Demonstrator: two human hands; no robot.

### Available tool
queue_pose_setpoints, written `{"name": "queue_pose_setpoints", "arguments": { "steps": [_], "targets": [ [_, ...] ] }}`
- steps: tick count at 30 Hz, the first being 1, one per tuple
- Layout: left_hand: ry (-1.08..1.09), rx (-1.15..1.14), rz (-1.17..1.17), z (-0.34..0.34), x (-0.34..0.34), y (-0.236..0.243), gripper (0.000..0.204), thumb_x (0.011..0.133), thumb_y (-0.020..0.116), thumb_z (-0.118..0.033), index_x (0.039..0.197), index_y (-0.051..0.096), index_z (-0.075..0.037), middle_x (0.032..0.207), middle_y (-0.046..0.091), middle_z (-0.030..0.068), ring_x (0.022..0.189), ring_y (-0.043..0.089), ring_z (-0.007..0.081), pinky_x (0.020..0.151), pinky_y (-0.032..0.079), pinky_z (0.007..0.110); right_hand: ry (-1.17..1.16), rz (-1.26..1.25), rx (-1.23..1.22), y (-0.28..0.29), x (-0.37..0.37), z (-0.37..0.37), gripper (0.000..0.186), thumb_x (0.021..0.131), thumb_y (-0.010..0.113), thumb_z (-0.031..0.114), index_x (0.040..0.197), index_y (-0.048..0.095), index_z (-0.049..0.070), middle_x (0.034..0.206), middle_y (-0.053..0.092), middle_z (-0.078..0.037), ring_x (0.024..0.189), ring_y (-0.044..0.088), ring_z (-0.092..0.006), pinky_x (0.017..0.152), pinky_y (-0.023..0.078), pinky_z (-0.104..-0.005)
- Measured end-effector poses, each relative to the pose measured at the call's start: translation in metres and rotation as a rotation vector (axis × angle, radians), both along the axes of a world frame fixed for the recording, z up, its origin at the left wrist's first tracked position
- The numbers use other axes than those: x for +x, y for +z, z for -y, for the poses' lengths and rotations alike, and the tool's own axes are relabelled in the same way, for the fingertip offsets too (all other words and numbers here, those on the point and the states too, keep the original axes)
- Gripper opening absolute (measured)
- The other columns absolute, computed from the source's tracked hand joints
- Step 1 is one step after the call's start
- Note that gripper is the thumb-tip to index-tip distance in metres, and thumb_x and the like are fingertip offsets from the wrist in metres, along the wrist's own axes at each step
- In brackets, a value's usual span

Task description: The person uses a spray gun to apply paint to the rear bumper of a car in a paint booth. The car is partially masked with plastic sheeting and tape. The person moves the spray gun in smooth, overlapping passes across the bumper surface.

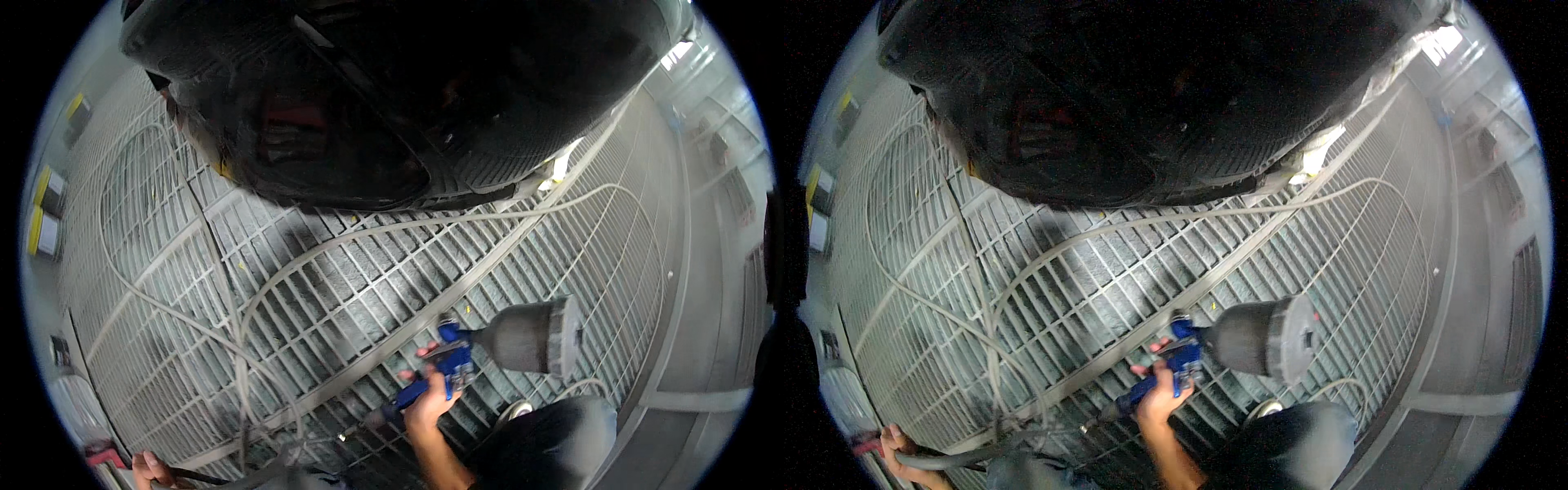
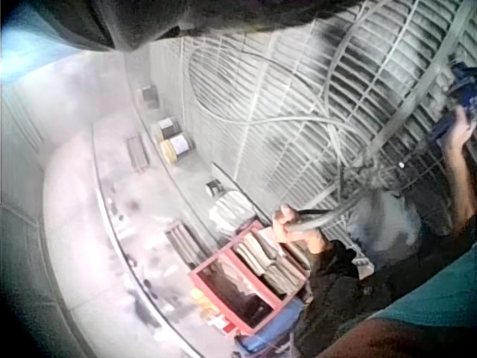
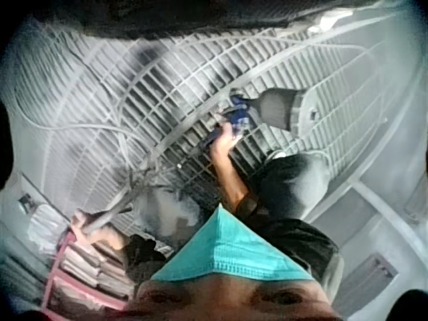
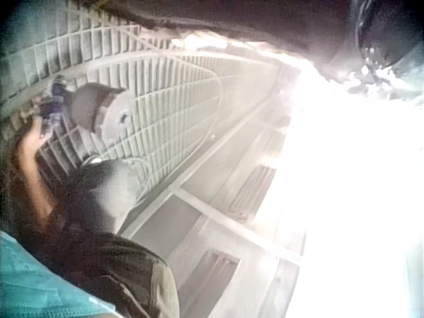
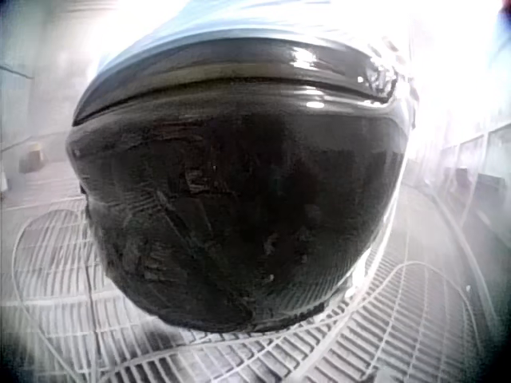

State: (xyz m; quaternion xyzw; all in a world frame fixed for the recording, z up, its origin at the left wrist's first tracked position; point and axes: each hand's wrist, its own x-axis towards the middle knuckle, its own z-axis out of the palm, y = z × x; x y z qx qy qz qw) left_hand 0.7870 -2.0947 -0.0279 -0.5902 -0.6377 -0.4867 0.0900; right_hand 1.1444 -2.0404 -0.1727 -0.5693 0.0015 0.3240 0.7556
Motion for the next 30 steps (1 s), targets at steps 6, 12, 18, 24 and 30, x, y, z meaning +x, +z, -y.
{"name": "queue_pose_setpoints", "arguments": {
  "steps": [6,12,18,24,30],
  "targets": [
    [0.018,-0.128,-0.052,-0.061,-0.050,0.057,0.017,0.089,0.066,-0.007,0.076,0.060,0.002,0.065,0.057,0.0114,0.059,0.049,0.0171,0.053,0.041,0.033,-0.179,0.057,0.144,0.029,-0.051,-0.035,0.034,0.089,0.056,0.002,0.123,0.051,0.000,0.117,0.059,-0.012,0.100,0.060,-0.0184,0.059,0.062,-0.0339],
    [-0.097,-0.116,-0.144,-0.120,-0.124,0.072,0.022,0.088,0.064,-0.006,0.068,0.055,0.000,0.061,0.056,0.0091,0.056,0.048,0.0154,0.053,0.042,0.034,-0.096,0.048,0.269,0.073,-0.116,-0.051,0.036,0.087,0.054,0.002,0.122,0.051,-0.004,0.115,0.059,-0.016,0.102,0.061,-0.0228,0.059,0.062,-0.0366],
    [-0.323,0.079,-0.454,-0.221,-0.168,0.138,0.036,0.090,0.061,-0.002,0.063,0.037,0.000,0.057,0.030,0.0057,0.053,0.027,0.0176,0.050,0.027,0.034,-0.224,0.078,0.292,0.128,-0.118,-0.056,0.043,0.084,0.051,0.003,0.126,0.048,-0.006,0.114,0.060,-0.019,0.102,0.063,-0.0275,0.056,0.063,-0.0380],
    [-0.387,-0.242,-0.464,-0.234,-0.146,0.220,0.036,0.087,0.063,-0.002,0.065,0.034,0.000,0.057,0.030,0.0081,0.054,0.026,0.0196,0.051,0.025,0.035,-0.305,0.058,0.214,0.174,-0.113,-0.059,0.045,0.086,0.051,0.013,0.128,0.044,-0.002,0.117,0.058,-0.015,0.108,0.060,-0.0242,0.059,0.062,-0.0328],
    [-0.205,-0.641,-0.465,-0.214,-0.203,0.276,0.016,0.087,0.052,-0.001,0.076,0.060,0.007,0.066,0.061,0.0125,0.058,0.052,0.0188,0.057,0.046,0.035,-0.371,0.000,0.152,0.202,-0.150,-0.082,0.049,0.086,0.050,0.017,0.130,0.043,-0.001,0.120,0.056,-0.016,0.113,0.058,-0.0268,0.061,0.062,-0.0350]
  ]
}}
